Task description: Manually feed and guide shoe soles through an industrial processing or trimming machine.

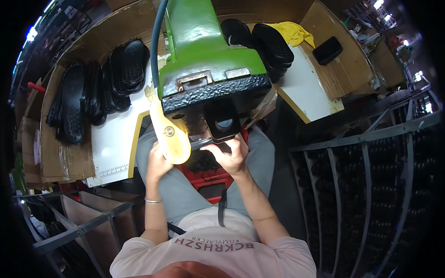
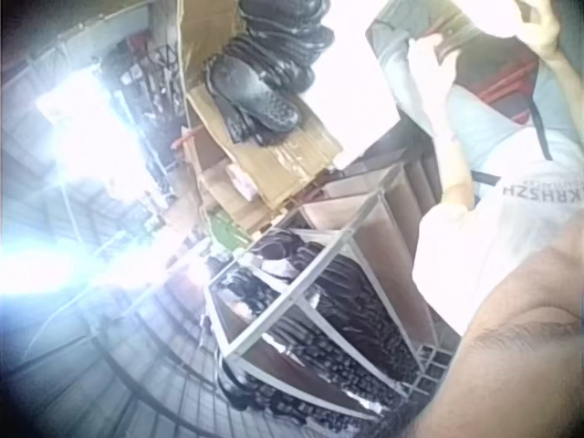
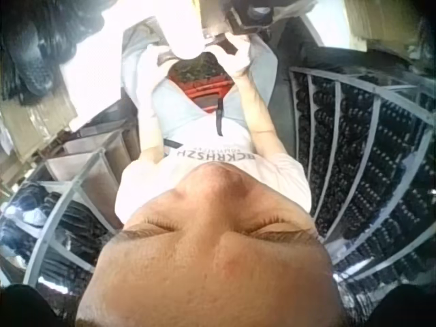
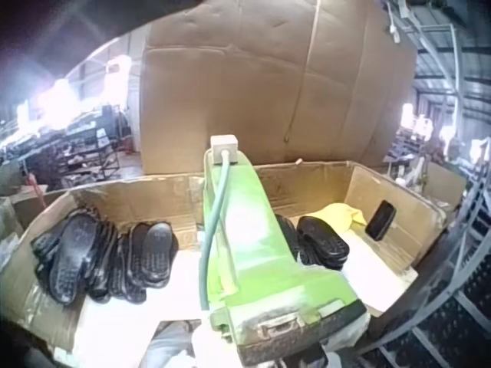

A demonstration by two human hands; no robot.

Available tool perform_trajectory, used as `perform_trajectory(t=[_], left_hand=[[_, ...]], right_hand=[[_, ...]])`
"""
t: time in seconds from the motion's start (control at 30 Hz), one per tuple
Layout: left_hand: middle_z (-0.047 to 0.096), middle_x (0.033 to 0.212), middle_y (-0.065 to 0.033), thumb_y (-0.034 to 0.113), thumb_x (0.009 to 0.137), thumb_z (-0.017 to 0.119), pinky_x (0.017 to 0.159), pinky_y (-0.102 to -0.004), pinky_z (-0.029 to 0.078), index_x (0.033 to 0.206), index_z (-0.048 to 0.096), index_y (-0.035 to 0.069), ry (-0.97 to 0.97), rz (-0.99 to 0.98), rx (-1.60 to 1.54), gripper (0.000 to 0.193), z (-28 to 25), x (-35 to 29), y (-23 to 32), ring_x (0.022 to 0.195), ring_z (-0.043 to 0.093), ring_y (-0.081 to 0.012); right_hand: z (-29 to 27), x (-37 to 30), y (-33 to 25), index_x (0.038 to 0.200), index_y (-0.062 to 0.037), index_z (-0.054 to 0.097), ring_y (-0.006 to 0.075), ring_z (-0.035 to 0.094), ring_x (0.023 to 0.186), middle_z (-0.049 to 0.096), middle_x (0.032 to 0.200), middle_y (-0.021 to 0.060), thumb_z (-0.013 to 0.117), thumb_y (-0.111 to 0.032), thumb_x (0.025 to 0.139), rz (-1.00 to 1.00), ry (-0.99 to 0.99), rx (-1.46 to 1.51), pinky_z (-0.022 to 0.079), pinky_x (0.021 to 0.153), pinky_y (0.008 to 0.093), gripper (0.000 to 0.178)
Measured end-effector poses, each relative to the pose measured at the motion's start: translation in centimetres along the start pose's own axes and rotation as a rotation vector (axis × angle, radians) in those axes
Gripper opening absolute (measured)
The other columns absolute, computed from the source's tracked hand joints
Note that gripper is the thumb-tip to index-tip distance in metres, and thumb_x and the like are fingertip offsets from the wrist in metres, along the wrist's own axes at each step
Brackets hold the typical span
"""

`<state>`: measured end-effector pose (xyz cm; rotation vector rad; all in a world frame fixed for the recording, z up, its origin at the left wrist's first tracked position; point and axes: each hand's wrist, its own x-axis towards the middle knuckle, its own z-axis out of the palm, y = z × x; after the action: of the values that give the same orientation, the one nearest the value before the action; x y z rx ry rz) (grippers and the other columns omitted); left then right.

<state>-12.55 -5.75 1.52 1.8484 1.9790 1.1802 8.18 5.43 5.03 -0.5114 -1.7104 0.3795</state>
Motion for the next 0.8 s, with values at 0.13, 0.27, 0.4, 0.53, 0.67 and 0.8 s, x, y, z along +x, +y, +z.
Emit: perform_trajectory(t=[0.13, 0.27, 0.4, 0.53, 0.67, 0.8], left_hand=[[0.062, 0.077, -0.0128, 0.003, 0.060, 0.071, 0.086, -0.0370, 0.049, 0.083, 0.063, 0.002, 0.280, -0.058, -0.320, 0.024, 4.6, 2.0, 5.7, 0.075, 0.061, -0.0325], [0.067, 0.087, -0.0130, 0.002, 0.069, 0.071, 0.079, -0.0310, 0.051, 0.095, 0.066, -0.002, 0.275, -0.154, -0.565, 0.027, 6.9, 2.0, 5.4, 0.081, 0.066, -0.0218], [0.064, 0.093, -0.0053, -0.001, 0.074, 0.076, 0.081, -0.0283, 0.049, 0.100, 0.060, -0.001, 0.365, -0.278, -0.833, 0.030, 11.9, 0.1, 5.2, 0.087, 0.061, -0.0143], [0.063, 0.092, -0.0040, 0.003, 0.073, 0.080, 0.080, -0.0262, 0.047, 0.097, 0.058, 0.000, 0.471, -0.327, -0.935, 0.032, 14.5, -0.5, 5.1, 0.085, 0.058, -0.0118], [0.064, 0.093, -0.0054, 0.005, 0.073, 0.081, 0.081, -0.0267, 0.048, 0.096, 0.059, 0.001, 0.484, -0.425, -1.247, 0.032, 14.4, 0.8, 7.9, 0.085, 0.060, -0.0128], [0.065, 0.095, -0.0080, 0.001, 0.072, 0.080, 0.081, -0.0282, 0.051, 0.098, 0.058, -0.001, 0.384, -0.360, -1.145, 0.034, 14.0, 1.3, 8.4, 0.086, 0.063, -0.0149]], right_hand=[[-0.4, -0.2, 0.0, 0.103, -0.0021, 0.052, 0.0291, 0.066, 0.081, 0.066, 0.093, 0.0141, 0.087, -0.007, 0.060, -0.014, -0.035, 0.014, 0.054, 0.070, 0.0359, 0.056], [0.0, -3.6, 2.3, 0.112, 0.0020, 0.052, 0.0207, 0.063, 0.090, 0.064, 0.100, 0.0130, 0.083, -0.004, 0.068, 0.389, 0.046, 0.198, 0.051, 0.080, 0.0324, 0.053], [0.9, -10.4, 7.4, 0.119, 0.0044, 0.049, 0.0186, 0.054, 0.109, 0.057, 0.114, 0.0107, 0.071, -0.003, 0.079, 0.838, -0.029, 0.519, 0.043, 0.094, 0.0312, 0.046], [0.0, -13.4, 7.8, 0.130, -0.0055, 0.040, 0.0239, 0.051, 0.115, 0.048, 0.127, 0.0110, 0.068, -0.011, 0.085, 1.251, 0.073, 1.009, 0.046, 0.094, 0.0434, 0.054], [-2.7, -12.4, 8.6, 0.134, -0.0143, 0.035, 0.0299, 0.051, 0.116, 0.046, 0.129, 0.0116, 0.067, -0.018, 0.087, 1.245, 0.214, 1.080, 0.050, 0.087, 0.0547, 0.057], [-6.5, -8.8, 9.2, 0.130, -0.0067, 0.042, 0.0223, 0.055, 0.107, 0.051, 0.121, 0.0114, 0.071, -0.003, 0.081, 1.083, 0.335, 0.629, 0.053, 0.083, 0.0365, 0.057]])
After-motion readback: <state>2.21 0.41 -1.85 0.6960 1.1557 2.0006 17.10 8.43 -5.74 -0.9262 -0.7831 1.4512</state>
